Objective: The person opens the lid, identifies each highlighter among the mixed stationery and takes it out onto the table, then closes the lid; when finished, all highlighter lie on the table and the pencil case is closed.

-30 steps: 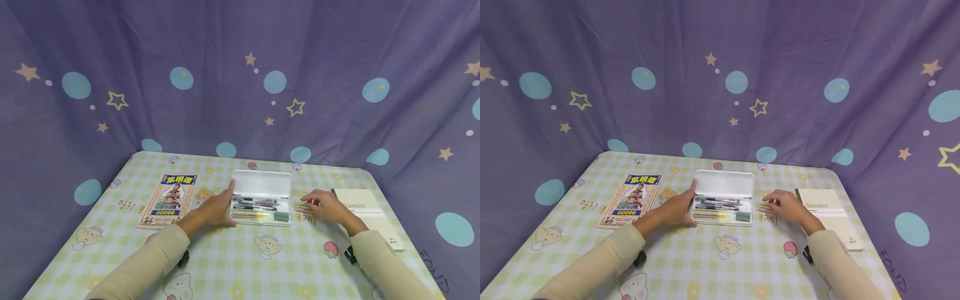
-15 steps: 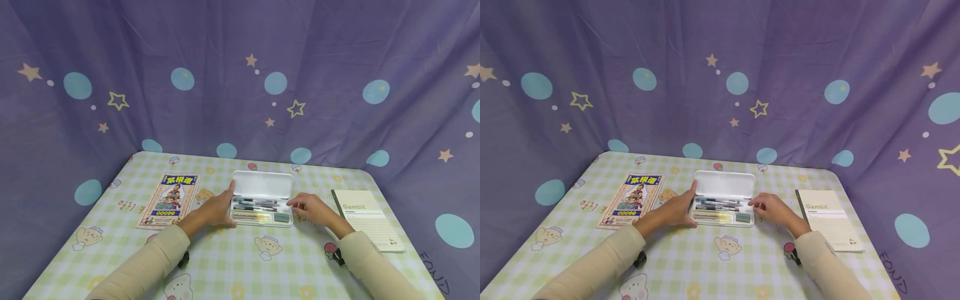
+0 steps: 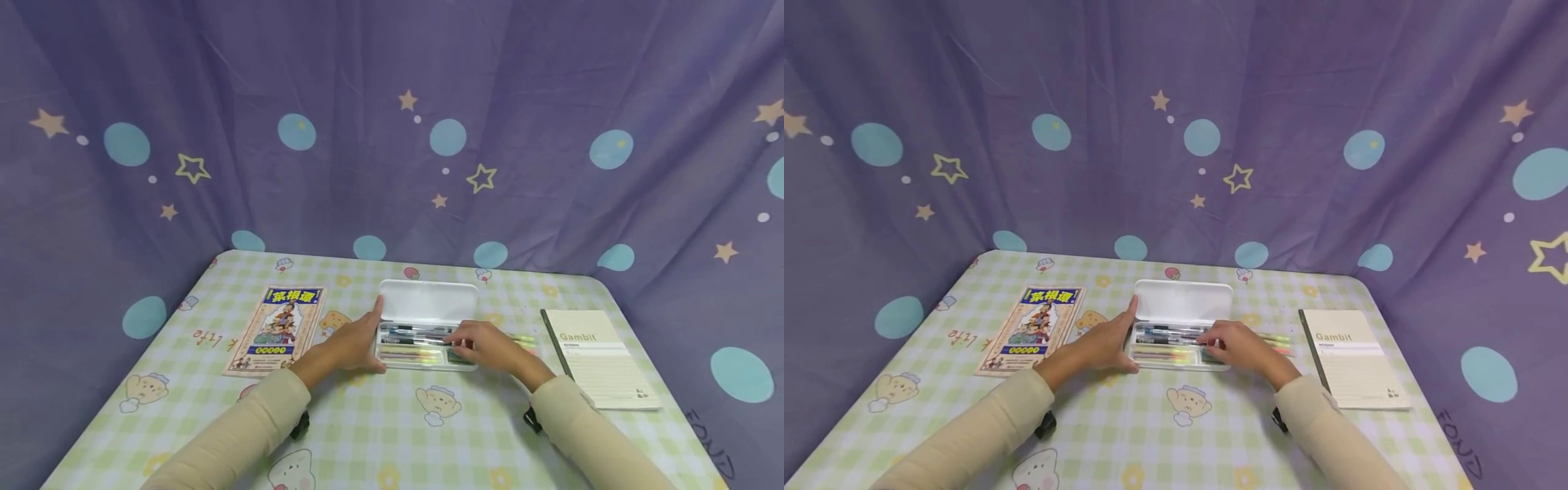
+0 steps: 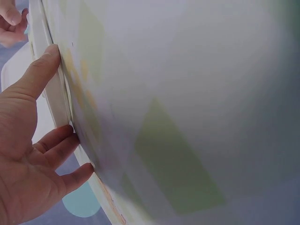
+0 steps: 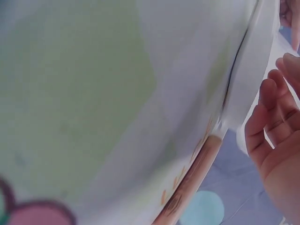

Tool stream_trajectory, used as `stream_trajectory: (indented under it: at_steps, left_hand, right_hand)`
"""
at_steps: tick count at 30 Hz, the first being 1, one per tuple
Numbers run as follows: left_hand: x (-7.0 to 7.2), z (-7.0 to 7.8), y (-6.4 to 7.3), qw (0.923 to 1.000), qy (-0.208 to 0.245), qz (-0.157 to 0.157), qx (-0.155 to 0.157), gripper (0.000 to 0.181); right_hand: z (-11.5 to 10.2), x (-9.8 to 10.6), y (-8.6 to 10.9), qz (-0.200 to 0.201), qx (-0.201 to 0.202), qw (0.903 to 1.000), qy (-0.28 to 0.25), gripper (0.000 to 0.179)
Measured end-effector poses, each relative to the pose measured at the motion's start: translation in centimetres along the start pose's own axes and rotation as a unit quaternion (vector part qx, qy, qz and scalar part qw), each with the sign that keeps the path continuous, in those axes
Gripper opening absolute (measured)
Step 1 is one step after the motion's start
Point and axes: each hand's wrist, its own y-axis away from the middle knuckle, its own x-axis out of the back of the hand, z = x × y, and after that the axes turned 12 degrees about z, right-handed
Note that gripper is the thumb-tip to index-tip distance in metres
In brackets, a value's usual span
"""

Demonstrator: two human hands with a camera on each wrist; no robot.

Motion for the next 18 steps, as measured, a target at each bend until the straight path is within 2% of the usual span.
stream_trajectory:
  at_steps: [11,18]
  left_hand:
    - [0.0,0.0,-0.1,0.9999,0.001,-0.009,0.005,0.151]
    - [0.1,0.1,-0.1,0.9999,-0.001,-0.007,0.007,0.151]
  right_hand:
    - [-1.1,-0.6,-0.8,-0.026,0.067,0.9962,0.048,0.030]
    - [-1.6,-0.9,-0.8,-0.033,0.069,0.9944,0.072,0.031]
